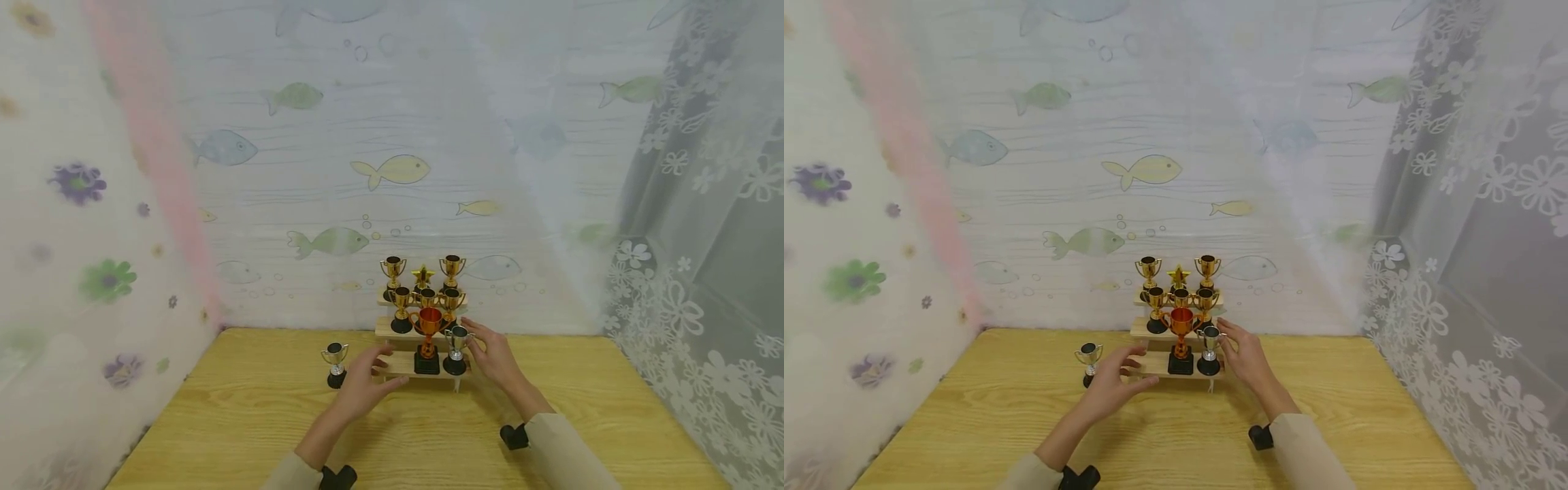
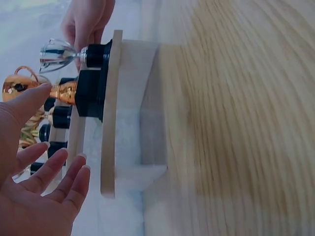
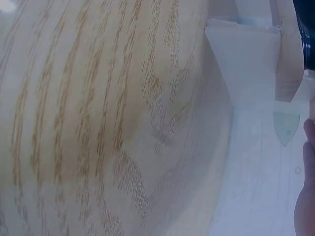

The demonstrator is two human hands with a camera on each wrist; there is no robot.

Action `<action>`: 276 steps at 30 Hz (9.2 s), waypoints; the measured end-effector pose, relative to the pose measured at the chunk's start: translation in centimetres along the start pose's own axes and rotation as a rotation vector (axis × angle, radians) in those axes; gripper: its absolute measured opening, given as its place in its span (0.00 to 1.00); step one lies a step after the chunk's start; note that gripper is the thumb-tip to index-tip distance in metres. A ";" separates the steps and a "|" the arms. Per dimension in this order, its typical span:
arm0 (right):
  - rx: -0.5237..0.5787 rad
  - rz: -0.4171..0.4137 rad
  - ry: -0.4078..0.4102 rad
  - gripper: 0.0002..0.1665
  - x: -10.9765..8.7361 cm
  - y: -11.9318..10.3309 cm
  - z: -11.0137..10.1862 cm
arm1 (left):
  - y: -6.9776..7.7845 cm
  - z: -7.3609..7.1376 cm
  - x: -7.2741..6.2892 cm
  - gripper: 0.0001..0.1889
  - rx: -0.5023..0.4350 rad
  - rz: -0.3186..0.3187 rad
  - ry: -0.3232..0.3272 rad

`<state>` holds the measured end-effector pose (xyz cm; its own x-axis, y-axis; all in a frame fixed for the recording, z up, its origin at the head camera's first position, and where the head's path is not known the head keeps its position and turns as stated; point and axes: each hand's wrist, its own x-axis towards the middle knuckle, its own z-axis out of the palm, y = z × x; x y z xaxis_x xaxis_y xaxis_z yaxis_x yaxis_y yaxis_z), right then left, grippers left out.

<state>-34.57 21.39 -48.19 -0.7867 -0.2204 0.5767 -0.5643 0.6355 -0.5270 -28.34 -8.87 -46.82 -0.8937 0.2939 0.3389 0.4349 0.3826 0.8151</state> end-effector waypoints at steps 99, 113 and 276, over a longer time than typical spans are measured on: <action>0.025 0.024 0.012 0.20 -0.1 0.1 0.2 | -0.6 3.3 3.0 0.25 0.114 0.077 0.144; 0.015 -0.009 0.035 0.20 -0.1 0.3 0.3 | -0.5 1.3 1.3 0.22 0.115 0.075 0.179; 0.003 0.008 0.013 0.20 0.0 -0.2 0.1 | 1.5 6.5 2.2 0.34 0.021 -0.049 0.020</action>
<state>-34.44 21.15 -48.19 -0.7880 -0.2052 0.5804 -0.5584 0.6352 -0.5335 -28.94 -1.93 -47.94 -0.9159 0.2568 0.3084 0.3926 0.4143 0.8211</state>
